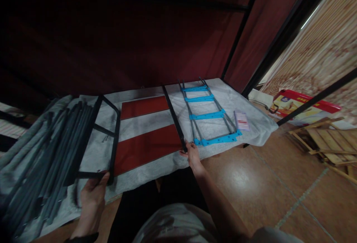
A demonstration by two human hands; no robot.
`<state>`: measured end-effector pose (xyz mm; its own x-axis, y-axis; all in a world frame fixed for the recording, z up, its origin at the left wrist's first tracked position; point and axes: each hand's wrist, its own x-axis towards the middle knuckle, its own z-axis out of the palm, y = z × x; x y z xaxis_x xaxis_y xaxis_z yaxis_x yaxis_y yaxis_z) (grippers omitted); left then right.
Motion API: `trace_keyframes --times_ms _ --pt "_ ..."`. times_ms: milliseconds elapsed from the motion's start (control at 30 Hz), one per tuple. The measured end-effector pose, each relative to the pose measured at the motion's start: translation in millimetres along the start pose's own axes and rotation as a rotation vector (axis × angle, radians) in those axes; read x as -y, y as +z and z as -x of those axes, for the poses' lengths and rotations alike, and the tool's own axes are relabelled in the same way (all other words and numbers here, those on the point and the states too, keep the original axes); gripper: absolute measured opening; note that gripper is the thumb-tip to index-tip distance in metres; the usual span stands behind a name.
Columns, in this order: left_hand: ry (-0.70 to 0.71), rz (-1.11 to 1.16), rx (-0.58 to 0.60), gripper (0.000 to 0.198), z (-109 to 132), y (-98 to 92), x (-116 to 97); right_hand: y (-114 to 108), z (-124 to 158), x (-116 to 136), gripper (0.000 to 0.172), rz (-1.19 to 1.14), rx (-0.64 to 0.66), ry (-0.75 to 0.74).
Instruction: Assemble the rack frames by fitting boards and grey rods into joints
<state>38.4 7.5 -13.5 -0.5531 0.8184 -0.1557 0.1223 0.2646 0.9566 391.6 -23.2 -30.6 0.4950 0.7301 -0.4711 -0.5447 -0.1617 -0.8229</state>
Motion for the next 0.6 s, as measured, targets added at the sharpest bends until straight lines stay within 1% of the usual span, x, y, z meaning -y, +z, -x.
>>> trace_keyframes --times_ms 67,133,233,367,467,533,600 --pt "-0.020 0.027 0.014 0.029 -2.6 -1.6 6.0 3.0 1.6 0.4 0.030 -0.007 0.020 0.008" --pt "-0.021 0.060 0.033 0.031 -5.3 -3.0 11.8 4.0 3.1 -0.1 0.025 -0.026 0.036 0.014" --pt "-0.009 0.077 0.040 0.031 -7.0 -3.4 16.4 3.3 4.2 -0.9 0.017 -0.043 0.011 0.005" --pt "-0.051 0.080 0.024 0.030 -6.2 -2.2 15.1 0.8 2.6 -0.2 0.020 -0.011 -0.015 0.029" --pt "-0.051 0.105 0.027 0.029 -5.9 -2.0 14.3 -2.8 0.8 -1.2 0.025 -0.016 0.001 0.041" --pt "-0.043 0.096 0.025 0.028 -5.6 -2.5 14.1 -5.2 0.0 -2.9 0.022 -0.025 0.030 0.024" --pt "-0.013 0.044 0.033 0.028 -4.7 -3.0 12.9 -6.6 -0.6 -4.3 0.018 -0.019 0.027 0.011"
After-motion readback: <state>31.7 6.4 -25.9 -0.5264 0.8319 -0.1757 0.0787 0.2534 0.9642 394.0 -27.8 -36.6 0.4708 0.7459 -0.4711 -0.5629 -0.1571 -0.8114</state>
